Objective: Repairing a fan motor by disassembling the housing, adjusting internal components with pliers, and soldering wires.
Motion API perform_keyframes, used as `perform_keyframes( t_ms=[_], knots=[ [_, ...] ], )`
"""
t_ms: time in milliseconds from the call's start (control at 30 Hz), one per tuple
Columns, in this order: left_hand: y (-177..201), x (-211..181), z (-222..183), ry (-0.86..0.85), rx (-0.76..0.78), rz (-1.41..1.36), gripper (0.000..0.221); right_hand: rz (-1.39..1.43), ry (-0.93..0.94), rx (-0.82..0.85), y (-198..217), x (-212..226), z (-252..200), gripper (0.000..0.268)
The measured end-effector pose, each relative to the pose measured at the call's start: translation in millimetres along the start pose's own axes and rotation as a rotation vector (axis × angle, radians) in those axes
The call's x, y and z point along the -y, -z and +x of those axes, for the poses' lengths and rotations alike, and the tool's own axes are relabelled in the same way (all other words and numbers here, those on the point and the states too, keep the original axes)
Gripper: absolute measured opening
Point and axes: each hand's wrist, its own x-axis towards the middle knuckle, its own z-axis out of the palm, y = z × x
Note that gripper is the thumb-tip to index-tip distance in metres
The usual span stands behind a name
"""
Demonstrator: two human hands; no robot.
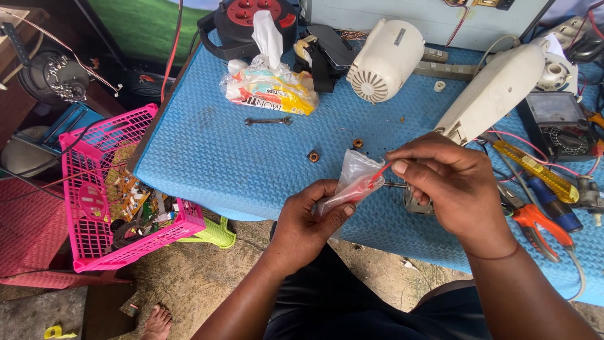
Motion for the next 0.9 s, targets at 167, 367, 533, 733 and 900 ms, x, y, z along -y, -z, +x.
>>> perform_keyframes(
  t_ms=[167, 367, 533, 733, 900],
  knots=[
    [-3, 10, 0, -0.001, -0.013, -0.066, 0.02, 0.068, 0.143, -0.028, -2, 0, 3, 0.016],
    [-4, 20, 0, 0.057, -0.022, -0.106, 0.02, 0.12, 0.122, 0.046, 2, 0, 9, 0.017],
    [-8, 22, -1, 0.079, -0.003, -0.216, 0.024, -0.082, 0.087, 0.063, -7, 25, 11, 0.013],
    [-10, 22, -3, 0.061, 0.006, -0.241, 0.023, -0.363, 0.06, 0.04, -18, 54, 8, 0.016],
    [-13, 27, -4, 0.094, -0.013, -0.308, 0.024, -0.44, 0.071, 0.046, -18, 57, 7, 0.016]
  ],
)
